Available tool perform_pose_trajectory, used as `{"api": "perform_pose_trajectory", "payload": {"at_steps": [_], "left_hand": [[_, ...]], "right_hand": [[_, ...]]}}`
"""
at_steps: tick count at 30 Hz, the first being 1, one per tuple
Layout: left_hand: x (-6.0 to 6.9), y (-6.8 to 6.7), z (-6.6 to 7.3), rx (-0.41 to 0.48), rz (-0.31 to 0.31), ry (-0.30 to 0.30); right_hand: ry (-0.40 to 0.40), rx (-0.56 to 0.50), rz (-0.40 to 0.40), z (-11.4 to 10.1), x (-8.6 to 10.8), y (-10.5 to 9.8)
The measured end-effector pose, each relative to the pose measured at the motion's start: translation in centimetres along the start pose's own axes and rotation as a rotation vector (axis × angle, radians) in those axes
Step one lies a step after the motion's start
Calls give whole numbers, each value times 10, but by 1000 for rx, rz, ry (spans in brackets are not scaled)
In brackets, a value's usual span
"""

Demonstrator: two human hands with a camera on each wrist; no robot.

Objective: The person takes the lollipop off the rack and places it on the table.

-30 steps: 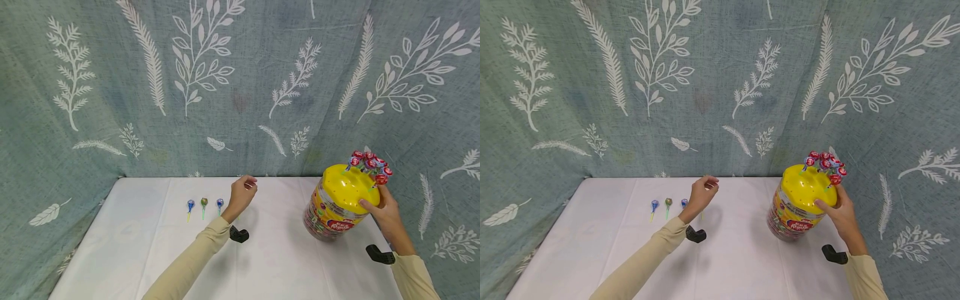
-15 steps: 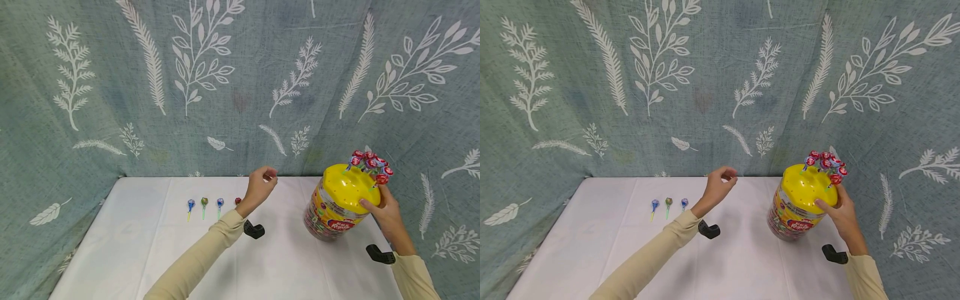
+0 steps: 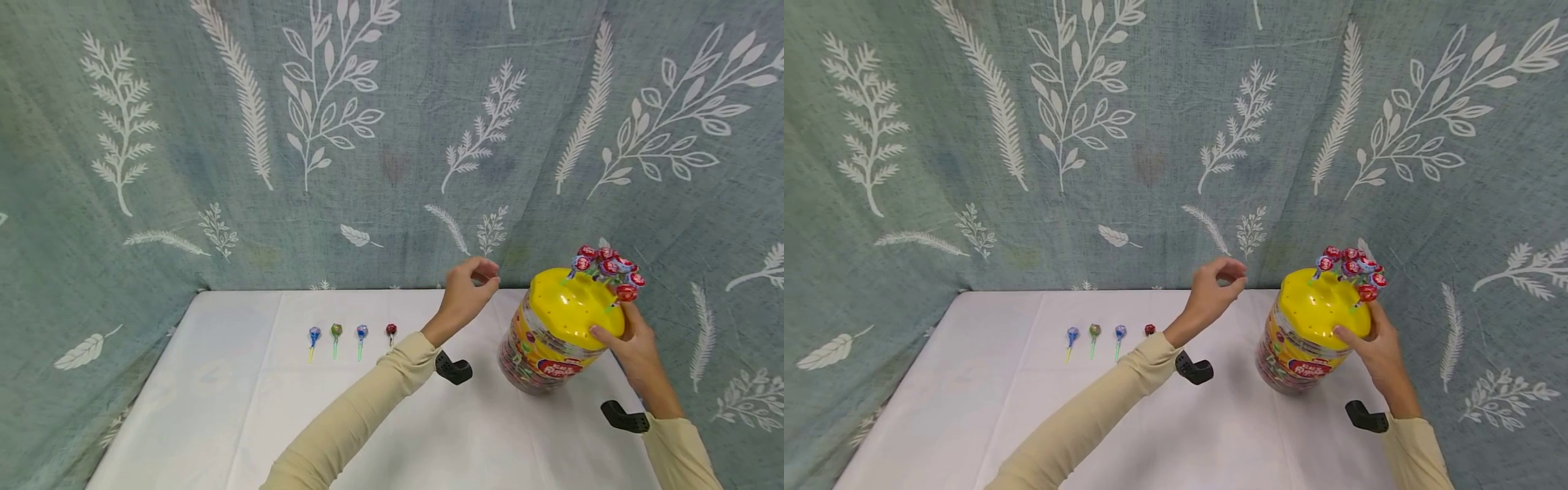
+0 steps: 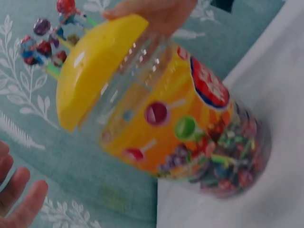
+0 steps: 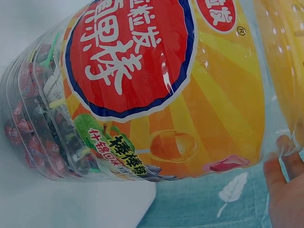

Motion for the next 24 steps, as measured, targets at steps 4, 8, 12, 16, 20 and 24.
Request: {"api": "perform_pose_trajectory", "payload": {"at_steps": [4,8,12,16,20,24], "left_hand": [[-3,14,14,19,-30,53],[-6,28,27,30,-67,97],[-9,43,36,41,-125,101],[-12,56,43,39,-160,96],[-12,68,52,30,-183,106],[-13,80,58,25,-217,107]], "right_hand": [[18,4,-13,2,0,-1],[15,-8,-13,2,0,-1],[23,9,-16,4,0,0],[32,21,-21,4,0,0],[21,11,-15,4,0,1],[-2,-1,0,2,0,-1]]}}
Point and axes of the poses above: each hand's wrist, its own x-axis away from the middle knuckle, its own y-axis out of the palm, z = x × y, the point moved 6 cm from there along -x, towards the middle knuckle, and after that the axes turned 15 degrees about -y, right-handed, at the moved point
